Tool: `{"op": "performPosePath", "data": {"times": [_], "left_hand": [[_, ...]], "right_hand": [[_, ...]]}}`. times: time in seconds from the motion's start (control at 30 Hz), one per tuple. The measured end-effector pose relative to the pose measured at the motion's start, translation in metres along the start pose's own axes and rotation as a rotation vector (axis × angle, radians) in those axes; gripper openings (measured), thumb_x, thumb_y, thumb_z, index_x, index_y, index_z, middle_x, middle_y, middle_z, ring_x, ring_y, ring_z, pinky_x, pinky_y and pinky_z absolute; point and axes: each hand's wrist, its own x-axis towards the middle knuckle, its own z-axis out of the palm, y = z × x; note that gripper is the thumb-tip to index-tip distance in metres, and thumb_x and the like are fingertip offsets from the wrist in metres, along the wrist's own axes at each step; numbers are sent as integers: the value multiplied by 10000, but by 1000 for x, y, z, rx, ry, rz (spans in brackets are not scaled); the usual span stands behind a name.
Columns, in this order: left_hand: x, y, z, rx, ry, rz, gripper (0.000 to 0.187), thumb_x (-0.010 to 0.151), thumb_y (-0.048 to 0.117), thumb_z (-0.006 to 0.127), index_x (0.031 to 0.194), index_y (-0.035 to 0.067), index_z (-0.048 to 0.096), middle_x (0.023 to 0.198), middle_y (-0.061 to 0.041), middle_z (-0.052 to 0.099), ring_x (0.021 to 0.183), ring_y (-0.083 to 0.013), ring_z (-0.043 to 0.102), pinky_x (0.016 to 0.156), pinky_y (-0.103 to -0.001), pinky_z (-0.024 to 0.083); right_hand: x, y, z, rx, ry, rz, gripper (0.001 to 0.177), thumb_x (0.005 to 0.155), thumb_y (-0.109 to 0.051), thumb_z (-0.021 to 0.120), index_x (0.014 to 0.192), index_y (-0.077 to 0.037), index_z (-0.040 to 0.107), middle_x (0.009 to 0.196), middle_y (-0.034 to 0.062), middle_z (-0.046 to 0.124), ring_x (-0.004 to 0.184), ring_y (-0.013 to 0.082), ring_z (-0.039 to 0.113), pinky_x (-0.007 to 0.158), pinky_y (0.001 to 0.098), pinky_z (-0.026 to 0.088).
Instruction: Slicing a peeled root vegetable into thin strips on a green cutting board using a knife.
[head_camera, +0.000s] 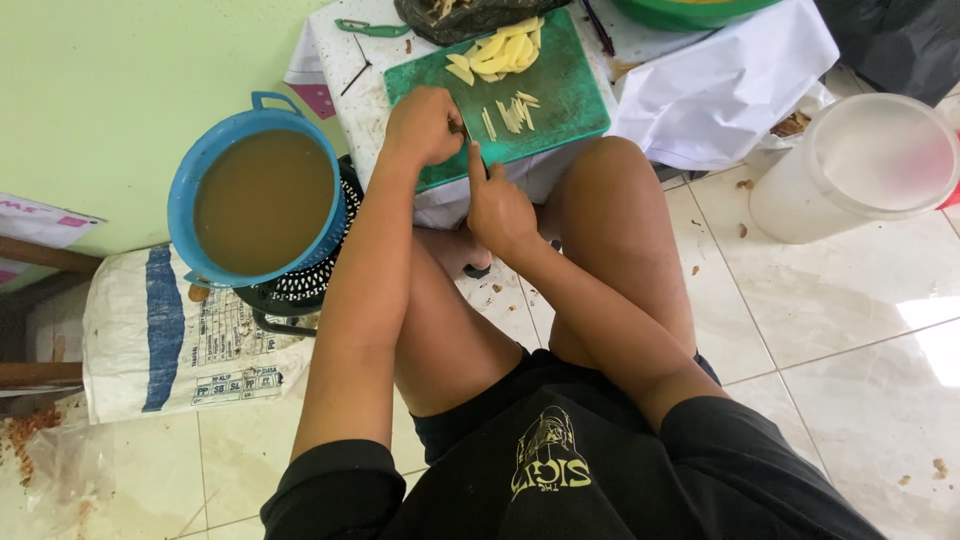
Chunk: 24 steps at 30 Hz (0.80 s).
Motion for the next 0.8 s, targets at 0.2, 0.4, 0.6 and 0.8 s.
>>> {"op": "performPosePath", "data": {"times": [0.2,0.4,0.6,0.8], "left_hand": [[1,4,-1,47,18,24,44,578,55,683,609,70,709,570,-99,611,513,-381,494,518,-438,439],[0,0,2,58,10,18,79,605,67,688,646,91,752,625,-84,676,533,-378,568,537,-445,488],[0,-11,-2,36,56,-38,160,614,98,696,727,109,809,666,-79,719,545,-380,600,537,-439,515],[0,-8,0,26,76,-13,156,607,75,709,720,110,810,692,-62,719,580,-365,623,562,-438,523]], "right_hand": [[2,3,-2,77,29,52,781,853,-40,560,1587,-61,295,1052,252,595,633,472,661,553,591,524],[-6,10,-11,121,37,94,726,888,-54,522,1579,-76,301,1099,280,584,702,510,638,609,612,502],[-12,3,-13,157,53,54,742,860,-18,529,1573,-71,330,1069,255,601,679,486,632,603,590,497],[-15,-1,-7,152,71,10,702,895,-46,519,1571,-66,333,1065,255,603,593,474,624,540,584,495]]}}
